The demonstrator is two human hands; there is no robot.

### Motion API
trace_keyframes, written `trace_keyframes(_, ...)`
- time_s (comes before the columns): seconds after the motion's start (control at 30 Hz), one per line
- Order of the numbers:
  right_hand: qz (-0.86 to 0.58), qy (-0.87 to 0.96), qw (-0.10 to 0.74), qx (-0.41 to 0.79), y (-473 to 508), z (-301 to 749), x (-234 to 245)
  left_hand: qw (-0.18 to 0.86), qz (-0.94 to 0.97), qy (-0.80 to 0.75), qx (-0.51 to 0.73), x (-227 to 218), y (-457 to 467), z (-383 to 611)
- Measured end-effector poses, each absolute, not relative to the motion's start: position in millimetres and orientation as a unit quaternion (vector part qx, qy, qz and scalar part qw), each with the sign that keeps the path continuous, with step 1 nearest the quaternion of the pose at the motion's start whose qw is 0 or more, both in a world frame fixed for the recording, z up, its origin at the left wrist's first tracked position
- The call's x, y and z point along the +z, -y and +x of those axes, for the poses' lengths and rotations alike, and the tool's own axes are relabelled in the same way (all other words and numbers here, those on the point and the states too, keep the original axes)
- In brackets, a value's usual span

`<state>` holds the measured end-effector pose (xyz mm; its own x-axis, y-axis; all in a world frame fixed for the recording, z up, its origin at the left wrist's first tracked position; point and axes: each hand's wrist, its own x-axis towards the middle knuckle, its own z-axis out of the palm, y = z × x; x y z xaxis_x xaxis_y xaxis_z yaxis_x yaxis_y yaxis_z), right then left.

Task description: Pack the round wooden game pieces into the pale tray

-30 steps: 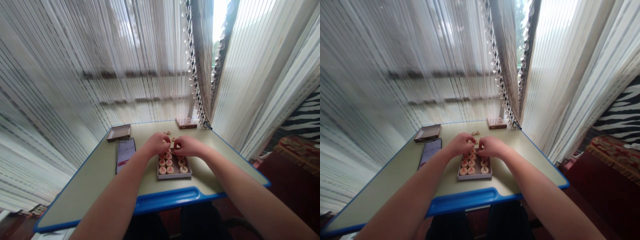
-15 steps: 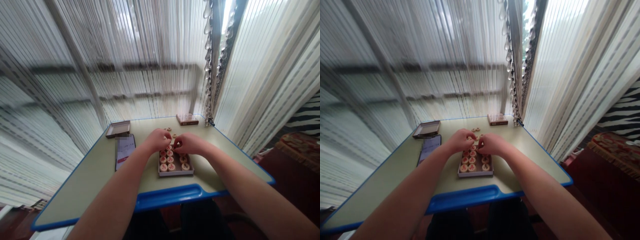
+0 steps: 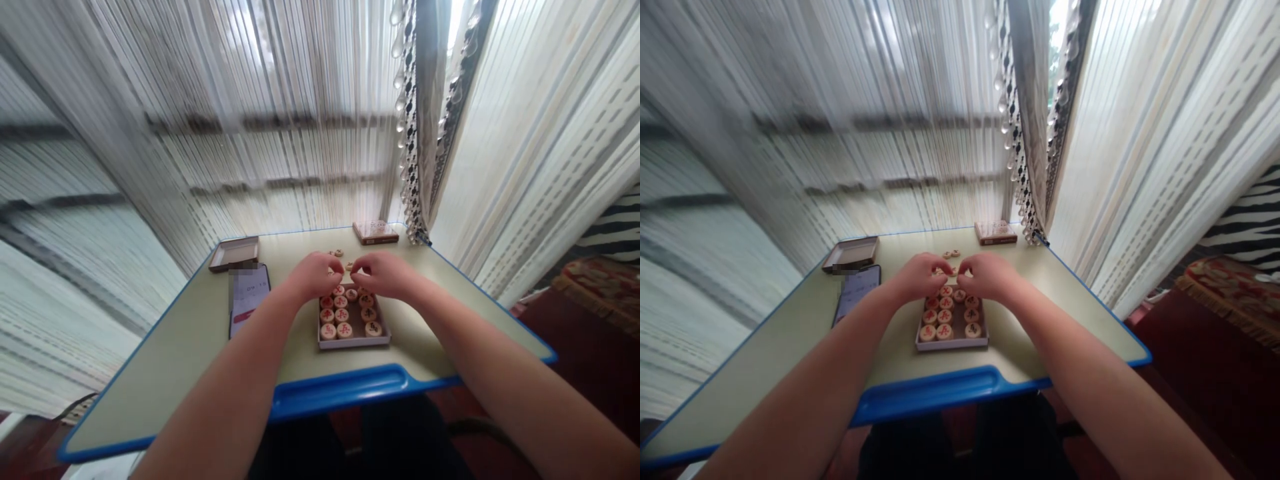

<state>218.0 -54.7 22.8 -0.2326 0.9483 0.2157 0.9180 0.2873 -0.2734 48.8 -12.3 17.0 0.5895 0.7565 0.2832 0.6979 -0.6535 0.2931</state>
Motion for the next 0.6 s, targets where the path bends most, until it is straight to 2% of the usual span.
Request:
trace_keyframes(0.2,-0.577,0.781,0.239,0.030,39,228,13,0.053,0.893,-0.405,0.187,17,9,47)
trace_keyframes(0.37,-0.517,0.791,0.316,0.078,18,227,-5,0.013,0.866,-0.456,0.204,13,0,42)
trace_keyframes(0.6,-0.486,0.802,0.316,0.143,-14,226,-24,0.003,0.845,-0.487,0.221,-4,-16,40)
